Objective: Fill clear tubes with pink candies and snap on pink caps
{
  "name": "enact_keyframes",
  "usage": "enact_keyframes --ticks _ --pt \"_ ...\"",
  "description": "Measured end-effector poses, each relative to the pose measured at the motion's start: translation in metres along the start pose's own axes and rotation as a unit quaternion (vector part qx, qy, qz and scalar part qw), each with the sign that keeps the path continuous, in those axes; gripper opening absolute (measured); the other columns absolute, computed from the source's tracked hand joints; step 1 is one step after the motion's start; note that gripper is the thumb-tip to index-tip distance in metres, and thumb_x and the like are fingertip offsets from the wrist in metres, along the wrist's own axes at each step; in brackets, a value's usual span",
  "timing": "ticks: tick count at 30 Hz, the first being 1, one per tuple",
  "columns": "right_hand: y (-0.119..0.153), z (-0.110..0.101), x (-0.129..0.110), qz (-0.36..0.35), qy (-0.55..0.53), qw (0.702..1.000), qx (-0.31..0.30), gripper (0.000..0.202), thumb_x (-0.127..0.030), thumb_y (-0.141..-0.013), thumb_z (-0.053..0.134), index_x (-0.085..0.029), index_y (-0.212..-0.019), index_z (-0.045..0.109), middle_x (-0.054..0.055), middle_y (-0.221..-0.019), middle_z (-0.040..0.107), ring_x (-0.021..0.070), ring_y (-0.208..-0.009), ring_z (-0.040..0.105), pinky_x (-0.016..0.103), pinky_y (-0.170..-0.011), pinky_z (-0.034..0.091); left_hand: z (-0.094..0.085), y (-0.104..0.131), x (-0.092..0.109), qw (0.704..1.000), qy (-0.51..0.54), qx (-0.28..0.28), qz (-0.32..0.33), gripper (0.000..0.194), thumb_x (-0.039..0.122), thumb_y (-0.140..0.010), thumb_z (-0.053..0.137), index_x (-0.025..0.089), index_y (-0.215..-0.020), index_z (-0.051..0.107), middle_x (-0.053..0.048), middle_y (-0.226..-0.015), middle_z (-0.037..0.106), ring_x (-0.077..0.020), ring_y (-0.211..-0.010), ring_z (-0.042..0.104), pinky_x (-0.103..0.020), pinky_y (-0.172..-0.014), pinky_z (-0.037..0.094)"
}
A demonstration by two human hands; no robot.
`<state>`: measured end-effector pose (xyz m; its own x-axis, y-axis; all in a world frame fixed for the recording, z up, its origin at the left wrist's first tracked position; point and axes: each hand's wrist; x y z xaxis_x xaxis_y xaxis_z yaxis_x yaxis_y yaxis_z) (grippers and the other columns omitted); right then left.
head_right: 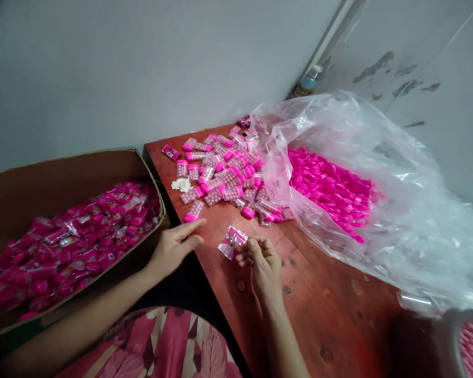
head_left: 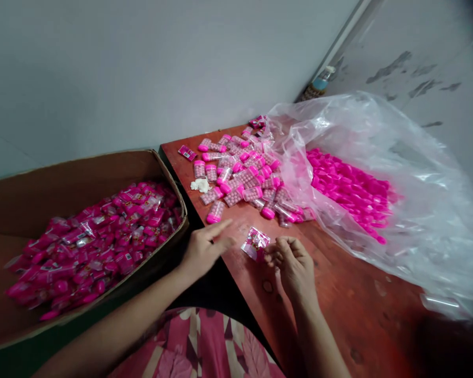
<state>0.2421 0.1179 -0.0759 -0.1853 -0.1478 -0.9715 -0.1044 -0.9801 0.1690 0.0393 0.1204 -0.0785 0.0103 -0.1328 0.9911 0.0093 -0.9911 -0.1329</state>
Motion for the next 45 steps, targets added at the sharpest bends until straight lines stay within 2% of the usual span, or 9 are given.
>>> enact_keyframes --ticks 4,8,19,25,31,34,39,42,45 --pt "0.006 -0.011 0.005 0.000 0.026 1.000 0.007 0.021 -0.037 -0.075 0.062 -0.018 -0.077 0.052 -0.001 -0.065 0.064 0.0101 -0.050 0.058 0.019 -0.046 0.044 0.041 -0.009 -0.020 0.920 -0.332 -0.103 0.181 0.036 0.032 -0.077 0.060 0.019 -0.110 0.060 -0.009 -0.123 0.055 -0.0302 -0.125 0.033 -0.051 -0.105 0.017" --pt "0.010 -0.017 0.009 0.004 0.063 0.998 0.017 0.022 -0.037 -0.075 0.062 -0.017 -0.076 0.054 0.000 -0.065 0.064 0.0101 -0.050 0.057 0.019 -0.047 0.044 0.057 -0.011 -0.034 0.870 -0.434 -0.096 0.213 0.026 0.031 -0.080 0.055 0.021 -0.103 0.063 -0.006 -0.120 0.057 -0.0310 -0.124 0.034 -0.054 -0.103 0.020" --pt "0.003 -0.013 0.019 -0.062 0.114 0.988 0.079 0.035 -0.034 -0.069 0.067 -0.018 -0.098 0.054 0.003 -0.085 0.063 0.0155 -0.075 0.059 0.028 -0.065 0.047 0.060 -0.005 -0.034 0.927 -0.300 -0.049 0.220 0.020 0.020 -0.080 0.054 0.023 -0.095 0.067 -0.004 -0.109 0.064 -0.0276 -0.121 0.039 -0.052 -0.104 0.017" --pt "-0.003 0.000 0.004 -0.012 0.010 1.000 0.014 0.035 -0.028 -0.069 0.067 -0.019 -0.099 0.050 -0.007 -0.058 0.052 0.0074 -0.049 0.048 0.019 -0.048 0.040 0.055 -0.003 -0.009 0.993 -0.087 -0.075 0.032 0.036 0.033 -0.074 0.062 0.020 -0.107 0.063 -0.008 -0.105 0.065 -0.0264 -0.101 0.057 -0.036 -0.090 0.041" --pt "-0.020 0.001 -0.004 -0.027 0.188 0.977 -0.099 0.026 -0.033 -0.075 0.060 -0.019 -0.095 0.051 -0.004 -0.060 0.056 0.0118 -0.049 0.051 0.023 -0.047 0.041 0.048 -0.007 -0.012 0.949 0.133 -0.110 -0.264 0.027 0.037 -0.066 0.066 0.011 -0.066 0.068 -0.004 -0.061 0.065 -0.0181 -0.060 0.063 -0.029 -0.060 0.051" --pt "-0.046 -0.003 -0.015 -0.196 0.447 0.869 -0.079 0.018 -0.026 -0.084 0.047 -0.018 -0.094 0.058 0.007 -0.084 0.064 0.0199 -0.074 0.059 0.032 -0.065 0.045 0.048 -0.008 -0.013 0.949 0.141 -0.081 -0.271 0.025 0.034 -0.061 0.070 0.009 -0.056 0.065 -0.004 -0.053 0.062 -0.0130 -0.050 0.059 -0.024 -0.054 0.050" --pt "-0.099 -0.013 -0.036 -0.359 0.737 0.549 -0.164 0.036 -0.010 -0.081 0.043 -0.021 -0.112 0.057 0.010 -0.127 0.048 0.0285 -0.115 0.040 0.042 -0.089 0.034 0.044 -0.007 -0.007 0.927 0.207 -0.031 -0.310 0.024 0.028 -0.055 0.077 0.008 -0.052 0.064 -0.003 -0.049 0.061 -0.0106 -0.045 0.057 -0.019 -0.046 0.048" --pt "-0.121 -0.018 -0.037 -0.381 0.769 0.476 -0.193 0.037 -0.013 -0.081 0.046 -0.023 -0.117 0.054 0.007 -0.135 0.040 0.0283 -0.121 0.034 0.044 -0.095 0.028 0.041 -0.008 -0.004 0.888 0.301 0.012 -0.347 0.023 0.023 -0.051 0.080 0.006 -0.056 0.065 -0.005 -0.053 0.063 -0.0103 -0.045 0.057 -0.018 -0.043 0.048" --pt "-0.132 -0.021 -0.031 -0.407 0.755 0.471 -0.206 0.035 -0.015 -0.084 0.045 -0.023 -0.117 0.052 0.004 -0.135 0.040 0.0264 -0.126 0.027 0.046 -0.103 0.017 0.038 -0.011 -0.003 0.868 0.346 0.048 -0.354 0.021 0.023 -0.057 0.077 0.007 -0.062 0.064 -0.004 -0.057 0.063 -0.0095 -0.048 0.058 -0.019 -0.046 0.051"
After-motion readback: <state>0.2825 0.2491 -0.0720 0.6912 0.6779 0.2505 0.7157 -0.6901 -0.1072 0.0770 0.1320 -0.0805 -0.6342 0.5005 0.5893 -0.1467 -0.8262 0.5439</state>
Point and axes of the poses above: each hand's wrist, its own y-axis away from the middle knuckle, its own z-axis out of the palm, x = y × z
